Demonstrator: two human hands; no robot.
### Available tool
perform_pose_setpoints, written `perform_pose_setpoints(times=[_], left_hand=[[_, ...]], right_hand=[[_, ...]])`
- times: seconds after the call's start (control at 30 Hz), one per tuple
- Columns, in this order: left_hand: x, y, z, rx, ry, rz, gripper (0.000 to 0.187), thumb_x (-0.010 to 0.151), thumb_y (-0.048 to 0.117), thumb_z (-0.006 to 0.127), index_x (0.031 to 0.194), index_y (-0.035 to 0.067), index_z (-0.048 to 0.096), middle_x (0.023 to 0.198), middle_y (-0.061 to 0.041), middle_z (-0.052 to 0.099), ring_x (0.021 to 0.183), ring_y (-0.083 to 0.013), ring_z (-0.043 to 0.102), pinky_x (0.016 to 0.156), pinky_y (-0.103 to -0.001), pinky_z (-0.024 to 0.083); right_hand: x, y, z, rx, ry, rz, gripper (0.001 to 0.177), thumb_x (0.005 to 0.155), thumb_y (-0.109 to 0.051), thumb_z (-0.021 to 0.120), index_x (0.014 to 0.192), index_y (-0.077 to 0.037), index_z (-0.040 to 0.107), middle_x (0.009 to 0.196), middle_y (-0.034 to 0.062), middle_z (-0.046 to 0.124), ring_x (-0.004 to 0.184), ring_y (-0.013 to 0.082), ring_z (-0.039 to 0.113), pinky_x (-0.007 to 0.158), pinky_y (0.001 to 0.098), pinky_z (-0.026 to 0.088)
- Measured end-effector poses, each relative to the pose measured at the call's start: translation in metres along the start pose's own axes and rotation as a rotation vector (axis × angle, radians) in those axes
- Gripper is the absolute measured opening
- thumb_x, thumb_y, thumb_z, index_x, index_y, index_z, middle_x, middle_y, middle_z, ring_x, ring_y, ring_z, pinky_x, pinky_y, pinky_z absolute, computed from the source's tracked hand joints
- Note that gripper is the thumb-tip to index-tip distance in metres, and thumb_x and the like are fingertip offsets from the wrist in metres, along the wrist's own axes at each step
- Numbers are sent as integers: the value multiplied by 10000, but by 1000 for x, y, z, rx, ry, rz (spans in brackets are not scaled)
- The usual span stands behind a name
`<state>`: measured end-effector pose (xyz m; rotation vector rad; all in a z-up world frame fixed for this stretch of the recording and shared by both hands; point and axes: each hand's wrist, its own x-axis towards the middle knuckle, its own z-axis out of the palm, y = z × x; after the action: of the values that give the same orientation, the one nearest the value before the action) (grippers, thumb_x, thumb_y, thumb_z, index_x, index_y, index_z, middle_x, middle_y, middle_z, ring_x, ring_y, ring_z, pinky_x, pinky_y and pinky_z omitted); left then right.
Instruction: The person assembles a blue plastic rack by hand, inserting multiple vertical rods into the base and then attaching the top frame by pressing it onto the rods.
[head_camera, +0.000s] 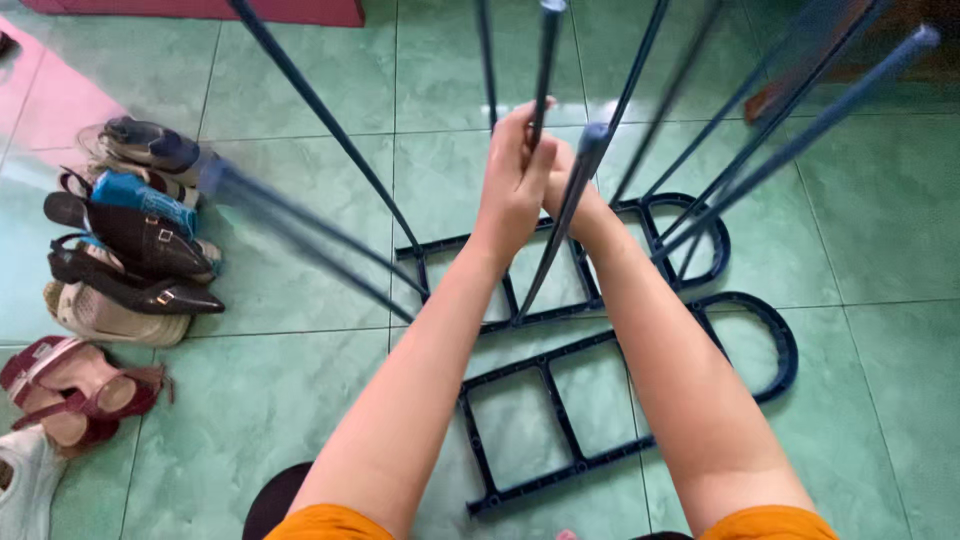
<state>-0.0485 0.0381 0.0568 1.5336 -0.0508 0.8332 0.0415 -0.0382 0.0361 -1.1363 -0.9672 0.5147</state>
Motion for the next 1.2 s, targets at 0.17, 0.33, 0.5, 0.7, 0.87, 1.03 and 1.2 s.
perform_pose_setpoints(times=[0.17,0.33,0.5,0.7,0.87,1.03,1.2], left_hand=[[-58,-8,-13,78,-75,-52,632,1114,264,505,1642,41,239,1605,-155,417,1505,-267,394,1249,-363,288],[-89,-21,-23,128,-71,-47,595,1100,181,532,1626,47,288,1653,-182,385,1553,-292,366,1280,-400,276],[-94,-26,-26,148,-80,-82,630,1033,73,546,1614,52,305,1626,-183,403,1537,-300,374,1272,-404,283],[-135,-68,-23,250,-46,-86,737,841,-103,449,1561,28,370,1604,-199,434,1506,-321,403,1247,-402,291],[-211,-82,-2,459,-120,-326,645,709,-68,574,1347,-11,504,1383,-236,542,1346,-383,487,1123,-412,393],[-216,-97,27,545,-2,-486,364,875,115,691,1206,30,567,1151,-232,645,1105,-415,617,922,-464,490],[-213,-133,28,655,10,-556,98,974,99,577,1038,26,595,971,-220,681,938,-430,653,786,-521,497]], right_hand=[[-49,-16,-4,-204,-17,250,513,991,-278,624,1427,-48,483,1338,62,604,1242,136,579,1031,305,481],[-101,7,-6,-169,125,389,517,1028,-352,578,1452,-65,509,1362,78,625,1183,133,572,926,282,451],[-129,28,-24,-208,217,386,438,1029,-323,565,1405,-97,556,1264,31,676,1093,101,596,860,249,476],[-170,87,-30,-305,288,535,282,997,-284,599,1202,-105,672,1069,7,723,957,76,650,731,261,514],[-220,124,-36,-466,327,601,247,948,-243,626,1087,-64,724,967,37,772,842,112,687,706,284,530],[-250,155,-45,-467,356,642,272,906,-230,644,1102,-57,722,953,80,782,852,146,710,753,308,552],[-278,176,-70,-847,320,821,323,862,-334,650,992,-60,763,991,155,770,970,305,728,868,398,553]])
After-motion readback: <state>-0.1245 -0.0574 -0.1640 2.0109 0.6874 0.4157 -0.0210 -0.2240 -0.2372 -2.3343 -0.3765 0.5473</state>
